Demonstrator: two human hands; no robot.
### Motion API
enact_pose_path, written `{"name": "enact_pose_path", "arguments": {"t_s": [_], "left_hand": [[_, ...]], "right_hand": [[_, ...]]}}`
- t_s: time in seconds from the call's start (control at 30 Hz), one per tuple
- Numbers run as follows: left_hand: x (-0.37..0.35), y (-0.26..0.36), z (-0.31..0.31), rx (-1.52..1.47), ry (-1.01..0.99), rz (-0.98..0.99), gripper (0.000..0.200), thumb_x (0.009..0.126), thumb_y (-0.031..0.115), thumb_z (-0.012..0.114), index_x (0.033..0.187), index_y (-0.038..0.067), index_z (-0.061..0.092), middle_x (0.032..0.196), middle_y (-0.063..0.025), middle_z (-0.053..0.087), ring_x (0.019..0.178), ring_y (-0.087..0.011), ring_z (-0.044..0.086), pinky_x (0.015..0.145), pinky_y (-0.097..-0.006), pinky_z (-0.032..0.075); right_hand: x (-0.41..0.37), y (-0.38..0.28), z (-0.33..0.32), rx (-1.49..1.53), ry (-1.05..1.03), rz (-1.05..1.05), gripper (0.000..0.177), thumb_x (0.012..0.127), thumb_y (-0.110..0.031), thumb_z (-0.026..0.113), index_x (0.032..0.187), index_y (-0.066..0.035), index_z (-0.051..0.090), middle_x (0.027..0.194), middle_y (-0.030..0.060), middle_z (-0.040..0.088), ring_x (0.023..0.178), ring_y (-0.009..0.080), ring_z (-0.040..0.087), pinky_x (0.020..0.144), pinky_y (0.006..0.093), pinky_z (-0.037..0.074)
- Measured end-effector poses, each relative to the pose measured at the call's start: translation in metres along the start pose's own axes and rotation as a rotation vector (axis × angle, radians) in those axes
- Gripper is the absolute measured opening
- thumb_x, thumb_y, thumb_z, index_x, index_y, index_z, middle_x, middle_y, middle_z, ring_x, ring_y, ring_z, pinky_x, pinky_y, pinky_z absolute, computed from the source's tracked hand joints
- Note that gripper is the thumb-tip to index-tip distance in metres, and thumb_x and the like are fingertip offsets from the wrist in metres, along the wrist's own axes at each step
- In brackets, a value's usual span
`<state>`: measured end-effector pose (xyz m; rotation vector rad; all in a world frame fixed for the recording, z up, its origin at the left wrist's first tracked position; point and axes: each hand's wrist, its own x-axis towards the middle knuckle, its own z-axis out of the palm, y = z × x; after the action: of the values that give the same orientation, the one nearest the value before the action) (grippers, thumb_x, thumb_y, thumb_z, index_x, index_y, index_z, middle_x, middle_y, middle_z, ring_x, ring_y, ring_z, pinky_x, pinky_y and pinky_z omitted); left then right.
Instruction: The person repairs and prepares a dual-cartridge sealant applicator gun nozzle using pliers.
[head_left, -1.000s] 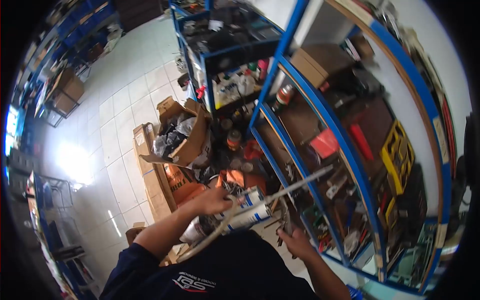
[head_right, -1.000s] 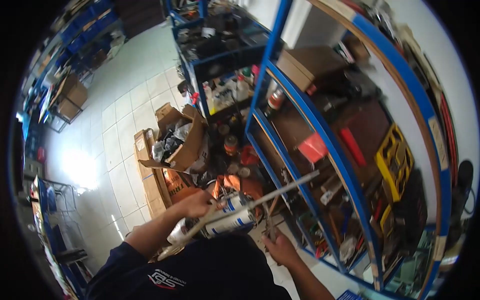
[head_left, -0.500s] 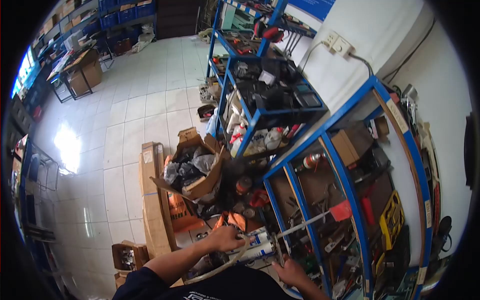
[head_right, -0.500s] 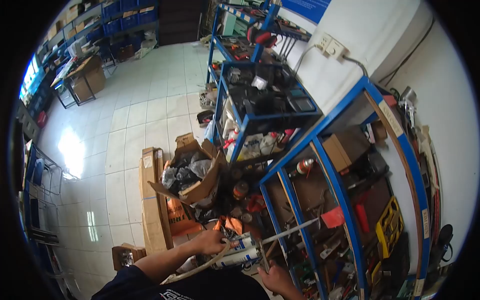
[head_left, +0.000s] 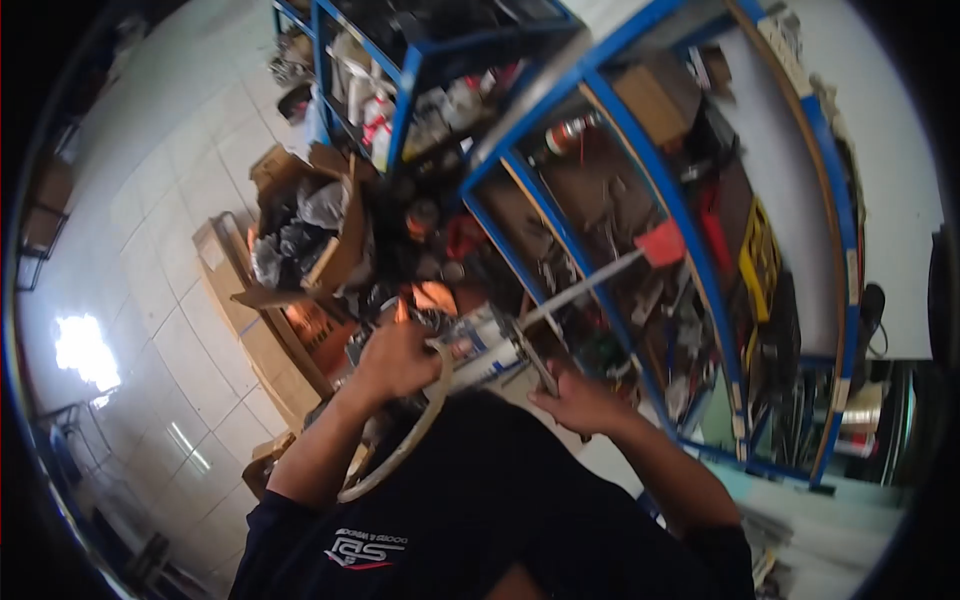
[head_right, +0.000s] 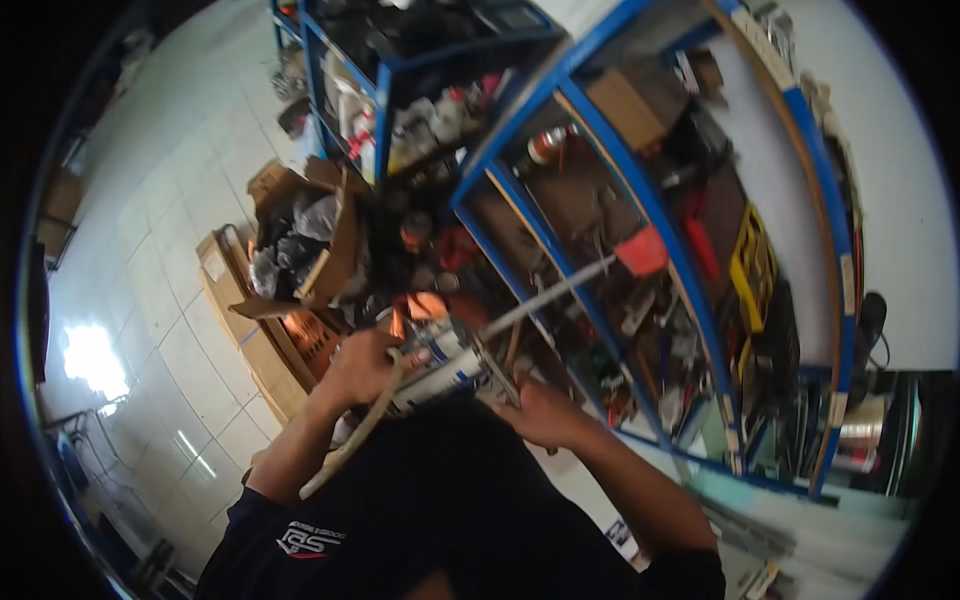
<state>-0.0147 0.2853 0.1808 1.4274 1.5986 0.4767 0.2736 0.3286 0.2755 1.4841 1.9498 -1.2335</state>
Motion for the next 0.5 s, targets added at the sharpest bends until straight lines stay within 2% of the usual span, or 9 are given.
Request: {"name": "enact_pose_path", "arguments": {"t_s": [0.03, 0.1, 0.13, 0.17, 0.23, 0.47, 0.5], "left_hand": [[0.001, 0.001, -0.002, -0.011, -0.022, -0.014, 0.077, 0.088, 0.074, 0.066, 0.092, -0.002, 0.078, 0.080, -0.0284, 0.070, 0.088, -0.0487, 0.071, 0.084, -0.0535, 0.056], [0.003, 0.001, -0.007, -0.032, -0.047, -0.039, 0.073, 0.089, 0.069, 0.068, 0.094, -0.003, 0.077, 0.078, -0.0293, 0.069, 0.087, -0.0502, 0.070, 0.084, -0.0539, 0.055], [0.005, 0.000, -0.005, -0.023, -0.048, -0.016, 0.072, 0.089, 0.068, 0.070, 0.089, -0.004, 0.075, 0.075, -0.0286, 0.067, 0.082, -0.0481, 0.070, 0.080, -0.0534, 0.054], [0.008, -0.002, -0.003, -0.018, -0.043, 0.006, 0.072, 0.090, 0.066, 0.071, 0.085, -0.006, 0.073, 0.071, -0.0279, 0.065, 0.076, -0.0460, 0.069, 0.075, -0.0528, 0.053], [0.010, -0.007, 0.001, -0.046, -0.032, 0.052, 0.072, 0.090, 0.064, 0.072, 0.080, -0.007, 0.070, 0.066, -0.0262, 0.062, 0.068, -0.0434, 0.067, 0.069, -0.0528, 0.050], [0.007, 0.004, -0.002, -0.039, -0.062, 0.016, 0.072, 0.090, 0.065, 0.072, 0.083, -0.006, 0.072, 0.068, -0.0270, 0.064, 0.075, -0.0469, 0.069, 0.072, -0.0543, 0.051], [0.005, 0.005, -0.003, -0.037, -0.064, 0.016, 0.072, 0.090, 0.065, 0.072, 0.084, -0.006, 0.073, 0.069, -0.0275, 0.064, 0.076, -0.0473, 0.070, 0.073, -0.0545, 0.052]], "right_hand": [[-0.006, -0.034, -0.014, 0.090, -0.122, 0.309, 0.053, 0.100, -0.039, 0.066, 0.133, 0.001, 0.055, 0.112, 0.0274, 0.071, 0.110, 0.0427, 0.070, 0.097, 0.0485, 0.054], [0.001, 0.004, 0.026, 0.131, 0.117, 0.153, 0.044, 0.100, -0.035, 0.069, 0.128, -0.002, 0.059, 0.097, 0.0158, 0.068, 0.092, 0.0300, 0.069, 0.087, 0.0419, 0.053], [0.004, 0.012, 0.038, 0.138, 0.241, 0.072, 0.040, 0.100, -0.034, 0.070, 0.125, -0.004, 0.061, 0.089, 0.0100, 0.066, 0.084, 0.0236, 0.068, 0.082, 0.0387, 0.053], [0.006, 0.018, 0.046, 0.178, 0.195, 0.146, 0.045, 0.098, -0.033, 0.072, 0.131, -0.005, 0.061, 0.094, 0.0097, 0.067, 0.092, 0.0227, 0.068, 0.086, 0.0378, 0.052], [0.007, 0.021, 0.052, 0.193, 0.171, 0.194, 0.044, 0.098, -0.033, 0.072, 0.129, -0.004, 0.061, 0.094, 0.0097, 0.066, 0.091, 0.0225, 0.068, 0.086, 0.0381, 0.052], [0.004, 0.014, 0.051, 0.259, 0.163, 0.227, 0.035, 0.097, -0.030, 0.072, 0.117, -0.004, 0.059, 0.097, 0.0126, 0.068, 0.094, 0.0266, 0.068, 0.086, 0.0382, 0.052], [0.004, 0.015, 0.053, 0.245, 0.187, 0.226, 0.036, 0.096, -0.030, 0.072, 0.116, -0.004, 0.059, 0.098, 0.0149, 0.069, 0.095, 0.0295, 0.069, 0.086, 0.0397, 0.052]]}}
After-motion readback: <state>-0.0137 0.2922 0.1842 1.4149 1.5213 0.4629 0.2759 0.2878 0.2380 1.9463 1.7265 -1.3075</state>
